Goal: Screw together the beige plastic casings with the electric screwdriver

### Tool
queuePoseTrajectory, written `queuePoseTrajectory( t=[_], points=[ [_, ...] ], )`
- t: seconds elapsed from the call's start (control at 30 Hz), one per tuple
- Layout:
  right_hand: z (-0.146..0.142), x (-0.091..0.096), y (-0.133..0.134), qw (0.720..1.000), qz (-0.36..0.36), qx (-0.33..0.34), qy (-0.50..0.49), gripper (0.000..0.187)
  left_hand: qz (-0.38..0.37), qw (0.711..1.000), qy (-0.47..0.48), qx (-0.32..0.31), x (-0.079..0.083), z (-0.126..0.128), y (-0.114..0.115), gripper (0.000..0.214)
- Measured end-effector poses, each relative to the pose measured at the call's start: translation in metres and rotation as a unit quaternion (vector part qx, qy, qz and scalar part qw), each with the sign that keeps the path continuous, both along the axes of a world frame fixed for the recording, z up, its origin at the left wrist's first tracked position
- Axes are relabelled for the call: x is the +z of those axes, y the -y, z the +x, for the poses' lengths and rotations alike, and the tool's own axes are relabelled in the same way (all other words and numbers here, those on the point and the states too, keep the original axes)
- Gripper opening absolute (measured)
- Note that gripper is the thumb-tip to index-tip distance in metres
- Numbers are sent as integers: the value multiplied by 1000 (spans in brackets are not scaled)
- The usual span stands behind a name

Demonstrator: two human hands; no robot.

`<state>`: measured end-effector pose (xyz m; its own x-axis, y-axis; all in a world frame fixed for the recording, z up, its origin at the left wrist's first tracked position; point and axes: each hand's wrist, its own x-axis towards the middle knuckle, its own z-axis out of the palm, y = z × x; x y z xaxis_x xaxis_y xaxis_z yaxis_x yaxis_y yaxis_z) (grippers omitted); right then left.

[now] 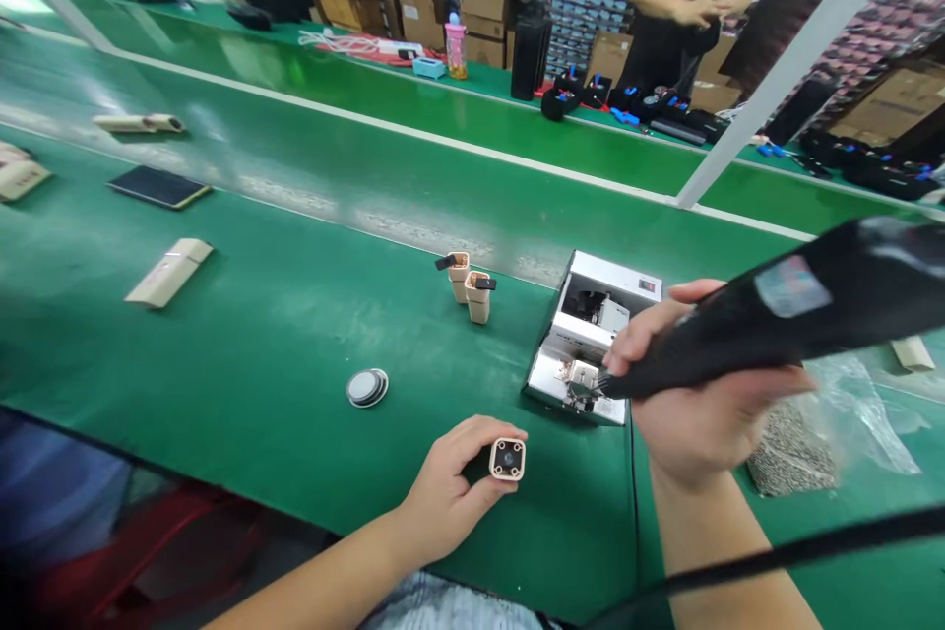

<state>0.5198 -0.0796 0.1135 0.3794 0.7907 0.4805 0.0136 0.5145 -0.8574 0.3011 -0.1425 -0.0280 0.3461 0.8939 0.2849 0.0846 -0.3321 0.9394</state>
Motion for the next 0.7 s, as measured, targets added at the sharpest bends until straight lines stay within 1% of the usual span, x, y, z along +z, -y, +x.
queuePoseTrajectory(
  t=[0.07, 0.13, 0.27, 0.37, 0.5, 0.57, 0.7],
  points=[
    [-9, -9, -6, 1000, -3, 5, 26, 81, 0, 1000, -1, 0, 0, 0, 0, 25],
    [-12, -16, -8, 999, -11, 6, 30, 83, 3, 1000, 1, 0, 1, 1, 0, 25],
    [-5, -23, -11, 1000, -14, -4, 24, 92, 6, 1000, 7, -1, 2, 1, 0, 28],
    [-3, -24, -10, 1000, -16, -8, 17, 91, 6, 1000, 11, -4, 1, 1, 0, 28],
    [-8, -23, 1, 999, -49, 23, 2, 83, 6, 1000, 13, -4, -1, 0, 0, 29],
    [-10, -21, 6, 998, -56, 30, -5, 82, 7, 1000, 13, -3, -3, 0, 1, 31],
    [-7, -16, 5, 999, -13, -13, -31, 82, 1, 1000, 8, -4, -5, 0, 2, 32]
  ],
)
